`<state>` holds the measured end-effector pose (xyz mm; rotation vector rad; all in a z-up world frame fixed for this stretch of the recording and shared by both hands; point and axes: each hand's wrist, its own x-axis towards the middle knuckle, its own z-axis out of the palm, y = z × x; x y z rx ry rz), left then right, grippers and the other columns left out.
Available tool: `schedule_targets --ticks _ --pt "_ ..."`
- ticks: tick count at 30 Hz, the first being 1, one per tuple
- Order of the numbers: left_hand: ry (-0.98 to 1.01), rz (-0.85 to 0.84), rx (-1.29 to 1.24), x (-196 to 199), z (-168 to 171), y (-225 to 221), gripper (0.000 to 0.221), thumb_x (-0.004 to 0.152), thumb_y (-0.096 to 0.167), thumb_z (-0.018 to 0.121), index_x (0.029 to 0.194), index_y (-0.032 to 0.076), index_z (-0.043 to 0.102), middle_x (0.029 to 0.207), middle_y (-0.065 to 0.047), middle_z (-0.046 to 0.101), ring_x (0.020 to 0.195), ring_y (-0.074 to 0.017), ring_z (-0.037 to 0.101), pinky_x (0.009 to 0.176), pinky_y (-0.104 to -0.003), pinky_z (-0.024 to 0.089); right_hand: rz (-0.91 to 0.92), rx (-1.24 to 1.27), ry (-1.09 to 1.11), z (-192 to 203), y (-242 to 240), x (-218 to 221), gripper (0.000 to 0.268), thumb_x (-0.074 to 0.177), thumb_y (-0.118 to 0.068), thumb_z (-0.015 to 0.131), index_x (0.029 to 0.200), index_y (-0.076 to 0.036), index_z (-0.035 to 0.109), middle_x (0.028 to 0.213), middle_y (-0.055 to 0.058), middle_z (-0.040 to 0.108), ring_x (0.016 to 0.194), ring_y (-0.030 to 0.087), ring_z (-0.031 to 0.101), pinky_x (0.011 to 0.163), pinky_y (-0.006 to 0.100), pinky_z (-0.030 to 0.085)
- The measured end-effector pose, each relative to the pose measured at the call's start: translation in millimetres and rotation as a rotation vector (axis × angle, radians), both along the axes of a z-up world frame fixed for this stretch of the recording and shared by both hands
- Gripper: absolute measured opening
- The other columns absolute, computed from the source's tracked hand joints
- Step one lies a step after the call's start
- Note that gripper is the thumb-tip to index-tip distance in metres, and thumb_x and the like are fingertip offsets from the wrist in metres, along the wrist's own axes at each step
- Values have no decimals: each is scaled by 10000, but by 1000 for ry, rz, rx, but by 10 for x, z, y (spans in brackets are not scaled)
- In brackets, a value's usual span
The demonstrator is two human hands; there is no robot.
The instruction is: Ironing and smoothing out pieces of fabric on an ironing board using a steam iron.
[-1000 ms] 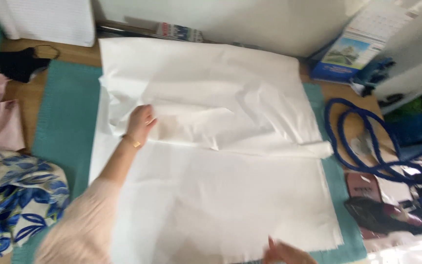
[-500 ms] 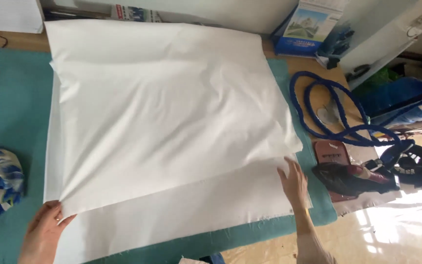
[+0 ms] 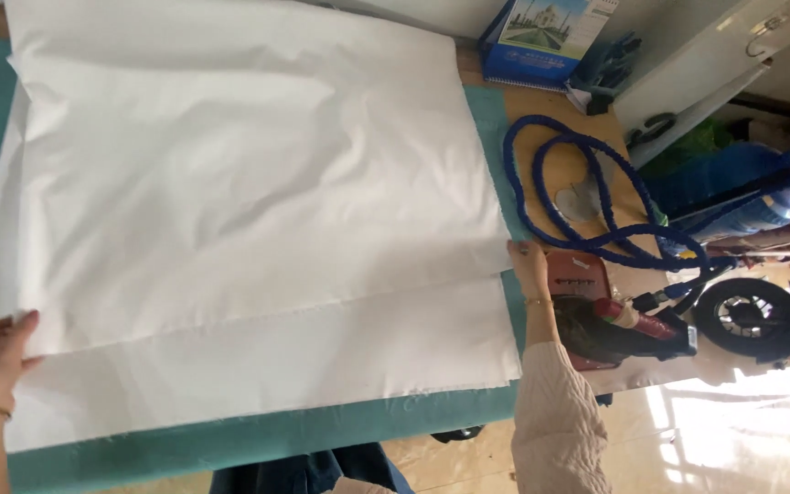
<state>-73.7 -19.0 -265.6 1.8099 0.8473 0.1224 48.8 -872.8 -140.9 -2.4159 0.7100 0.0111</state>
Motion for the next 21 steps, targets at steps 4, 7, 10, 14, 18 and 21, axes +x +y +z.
schedule_targets --ticks 4,7,10,14,18,21 --pt "89 -128 483 -10 -89 -1 468 1270 375 660 1037 -26 719 760 -188 623 665 -359 590 532 -516 410 47 139 235 290 83 34 420 923 -430 652 992 -17 632 1054 49 597 991 206 578 823 374 385" --pt "63 -82 544 67 19 -63 485 1229 362 624 869 37 640 677 -110 557 617 -267 491 494 -439 324 -103 306 154 314 75 27 303 939 -388 695 992 -109 590 1065 -12 531 1002 166 523 848 340 379" --pt "-41 13 273 379 -124 300 292 1164 421 727 1074 150 666 877 4 634 670 -161 600 518 -329 466 -52 358 -69 309 -77 112 349 985 -280 664 1291 -115 640 1050 -26 573 742 124 474 669 301 423" --pt "-277 -110 87 461 21 829 216 1266 412 643 1307 238 521 1223 31 551 1146 -68 600 652 -273 542 15 487 -180 861 249 -241 423 1018 -275 545 1411 -117 541 1283 -20 610 1096 145 598 808 311 490" --pt "-209 -230 248 77 88 978 336 1322 374 550 1489 115 415 1375 -130 529 1192 -301 558 727 -465 499 -29 386 -203 575 296 -722 298 995 -231 608 1266 -108 631 1105 -18 658 875 107 607 641 278 492" --pt "-88 -222 269 -305 31 812 276 1306 332 603 1282 62 548 1119 -132 614 974 -277 631 690 -447 538 -55 352 -109 280 396 -1088 204 1021 -235 631 1080 -40 613 941 35 560 755 146 516 634 337 443"
